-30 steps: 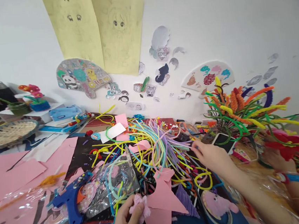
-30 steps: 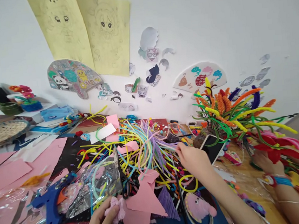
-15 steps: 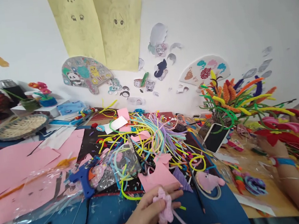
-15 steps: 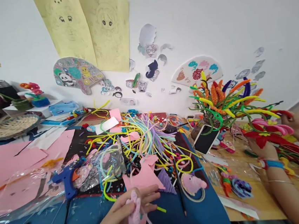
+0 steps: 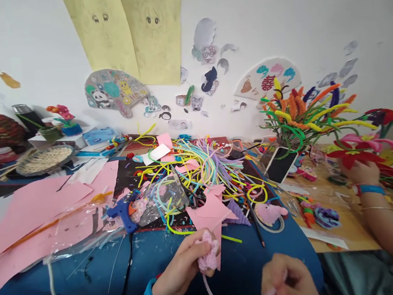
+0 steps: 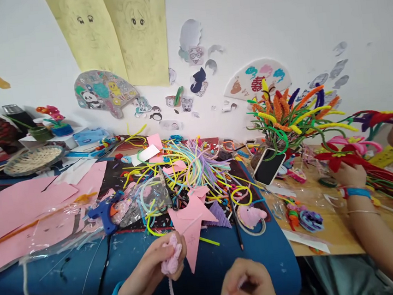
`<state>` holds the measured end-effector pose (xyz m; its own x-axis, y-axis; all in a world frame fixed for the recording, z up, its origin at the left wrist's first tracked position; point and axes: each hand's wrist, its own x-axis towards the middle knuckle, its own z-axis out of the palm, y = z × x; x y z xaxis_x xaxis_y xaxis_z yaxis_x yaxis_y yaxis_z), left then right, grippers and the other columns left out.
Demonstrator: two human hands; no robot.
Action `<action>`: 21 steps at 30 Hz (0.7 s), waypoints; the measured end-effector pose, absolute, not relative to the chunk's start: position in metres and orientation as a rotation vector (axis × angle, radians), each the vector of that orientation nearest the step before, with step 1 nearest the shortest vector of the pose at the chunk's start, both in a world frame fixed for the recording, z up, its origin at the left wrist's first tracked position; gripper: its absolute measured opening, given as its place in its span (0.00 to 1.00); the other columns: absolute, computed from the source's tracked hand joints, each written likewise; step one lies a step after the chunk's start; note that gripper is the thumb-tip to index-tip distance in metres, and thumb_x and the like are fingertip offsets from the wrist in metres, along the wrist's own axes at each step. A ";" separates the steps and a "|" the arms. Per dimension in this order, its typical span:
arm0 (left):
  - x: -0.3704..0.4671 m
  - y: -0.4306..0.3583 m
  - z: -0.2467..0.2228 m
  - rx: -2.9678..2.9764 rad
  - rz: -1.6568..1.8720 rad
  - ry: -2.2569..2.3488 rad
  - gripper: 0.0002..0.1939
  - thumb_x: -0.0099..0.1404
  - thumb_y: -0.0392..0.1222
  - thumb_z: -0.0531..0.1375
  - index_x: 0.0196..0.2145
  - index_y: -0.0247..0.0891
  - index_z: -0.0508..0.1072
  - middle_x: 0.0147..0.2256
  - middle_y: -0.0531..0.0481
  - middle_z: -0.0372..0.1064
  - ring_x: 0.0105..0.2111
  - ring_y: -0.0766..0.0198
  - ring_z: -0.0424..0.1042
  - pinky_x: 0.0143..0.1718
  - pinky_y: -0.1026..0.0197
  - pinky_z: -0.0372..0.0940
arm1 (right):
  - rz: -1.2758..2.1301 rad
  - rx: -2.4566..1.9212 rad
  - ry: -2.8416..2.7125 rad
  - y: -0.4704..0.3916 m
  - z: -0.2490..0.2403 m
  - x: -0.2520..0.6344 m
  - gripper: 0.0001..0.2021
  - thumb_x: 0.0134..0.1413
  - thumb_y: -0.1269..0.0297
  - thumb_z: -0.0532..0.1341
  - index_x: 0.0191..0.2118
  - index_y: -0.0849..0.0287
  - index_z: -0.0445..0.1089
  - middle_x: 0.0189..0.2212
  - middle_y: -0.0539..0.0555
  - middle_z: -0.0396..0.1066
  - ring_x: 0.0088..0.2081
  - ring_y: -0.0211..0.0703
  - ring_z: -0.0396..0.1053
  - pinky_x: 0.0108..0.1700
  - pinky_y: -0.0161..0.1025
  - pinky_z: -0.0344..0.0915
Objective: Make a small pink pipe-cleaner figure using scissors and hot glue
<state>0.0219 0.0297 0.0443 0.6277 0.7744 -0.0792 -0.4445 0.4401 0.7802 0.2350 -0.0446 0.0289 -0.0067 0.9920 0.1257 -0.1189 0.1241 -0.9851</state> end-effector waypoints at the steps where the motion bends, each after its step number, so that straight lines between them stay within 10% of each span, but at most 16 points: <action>1: 0.022 0.028 0.045 0.838 0.782 0.495 0.15 0.58 0.50 0.62 0.26 0.34 0.68 0.22 0.53 0.59 0.19 0.71 0.56 0.21 0.67 0.51 | 1.204 -0.959 -1.064 -0.036 0.025 0.226 0.17 0.45 0.46 0.67 0.23 0.55 0.72 0.11 0.48 0.67 0.13 0.36 0.63 0.16 0.30 0.59; 7: 0.018 0.022 0.049 0.998 0.723 0.596 0.16 0.58 0.53 0.61 0.28 0.34 0.72 0.24 0.50 0.64 0.23 0.68 0.59 0.24 0.66 0.54 | 1.170 -0.936 -0.726 -0.002 0.019 0.189 0.10 0.45 0.55 0.71 0.28 0.56 0.77 0.40 0.56 0.76 0.37 0.43 0.74 0.42 0.39 0.70; 21: 0.015 0.017 0.045 1.030 0.531 0.569 0.14 0.59 0.49 0.60 0.33 0.34 0.76 0.26 0.49 0.68 0.18 0.71 0.59 0.19 0.68 0.55 | 1.233 -0.876 -0.746 0.009 0.021 0.180 0.11 0.48 0.56 0.68 0.31 0.59 0.76 0.24 0.52 0.75 0.27 0.39 0.70 0.28 0.33 0.68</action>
